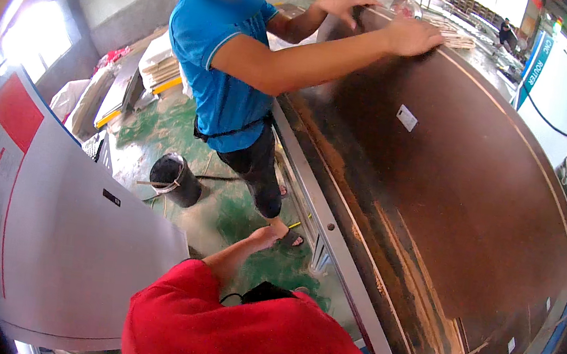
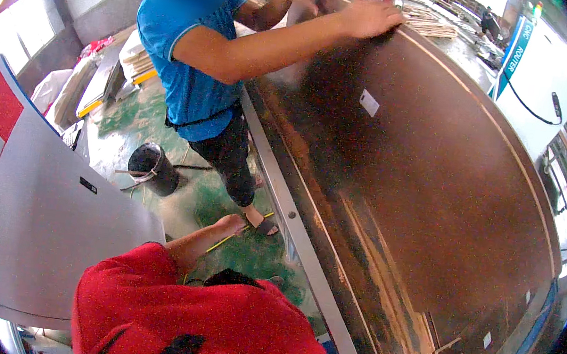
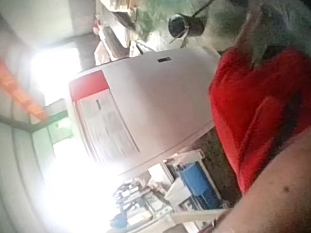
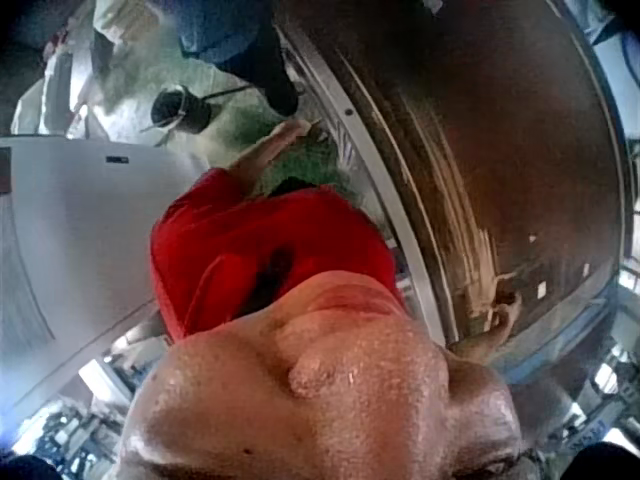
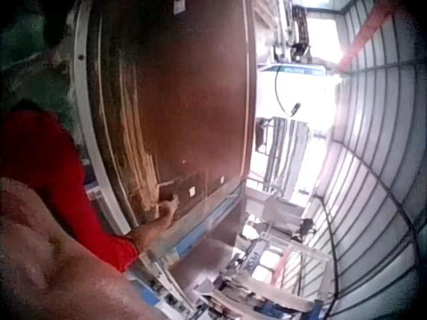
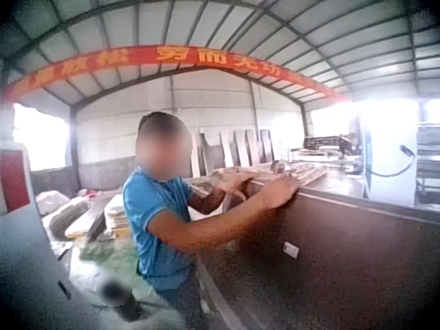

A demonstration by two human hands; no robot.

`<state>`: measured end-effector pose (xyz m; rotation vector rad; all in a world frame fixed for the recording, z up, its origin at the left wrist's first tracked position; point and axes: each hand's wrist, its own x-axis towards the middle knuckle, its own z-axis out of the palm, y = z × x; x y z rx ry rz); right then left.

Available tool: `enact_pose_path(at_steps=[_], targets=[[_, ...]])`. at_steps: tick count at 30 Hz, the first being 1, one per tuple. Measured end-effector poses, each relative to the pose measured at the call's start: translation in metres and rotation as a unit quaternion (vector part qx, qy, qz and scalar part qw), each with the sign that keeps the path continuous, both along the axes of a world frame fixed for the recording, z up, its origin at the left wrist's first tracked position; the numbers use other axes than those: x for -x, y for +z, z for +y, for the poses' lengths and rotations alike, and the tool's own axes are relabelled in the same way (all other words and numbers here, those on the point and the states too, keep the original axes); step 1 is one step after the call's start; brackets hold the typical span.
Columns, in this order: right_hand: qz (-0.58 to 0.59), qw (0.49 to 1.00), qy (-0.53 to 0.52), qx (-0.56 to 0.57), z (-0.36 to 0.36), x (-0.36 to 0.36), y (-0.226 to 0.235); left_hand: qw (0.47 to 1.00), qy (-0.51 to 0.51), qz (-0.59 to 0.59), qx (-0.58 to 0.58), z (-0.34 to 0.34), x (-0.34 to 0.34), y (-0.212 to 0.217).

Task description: The person sorts and stacks various wooden panels and planks in a workshop. They move pieces from a large work table to a designated stacking area, organizing them by size and type.

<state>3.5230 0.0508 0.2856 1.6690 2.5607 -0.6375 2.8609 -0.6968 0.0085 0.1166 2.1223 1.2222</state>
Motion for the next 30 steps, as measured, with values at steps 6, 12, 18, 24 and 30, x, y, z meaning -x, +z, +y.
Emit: enact_pose_path(at_steps=[6,12,18,24,30], targets=[[-0.033,0.998,0.052,0.008,-0.017,0.014,-0.001,0.948,-0.292,0.055,0.114,0.07,-0.035,-0.005],[0.026,0.997,0.041,-0.06,-0.091,-0.003,0.045,0.88,-0.436,0.003,0.191,0.096,-0.079,0.049],[-0.078,0.996,-0.012,-0.035,-0.103,0.066,0.096,0.962,-0.253,-0.097,0.044,0.109,-0.073,0.05],[-0.112,0.994,0.015,0.0,-0.097,0.053,0.097,0.958,-0.235,-0.161,0.041,0.114,-0.097,0.039],[-0.063,0.998,0.029,0.002,-0.08,0.039,0.094,0.959,-0.199,-0.197,0.049,0.079,-0.099,0.041]])
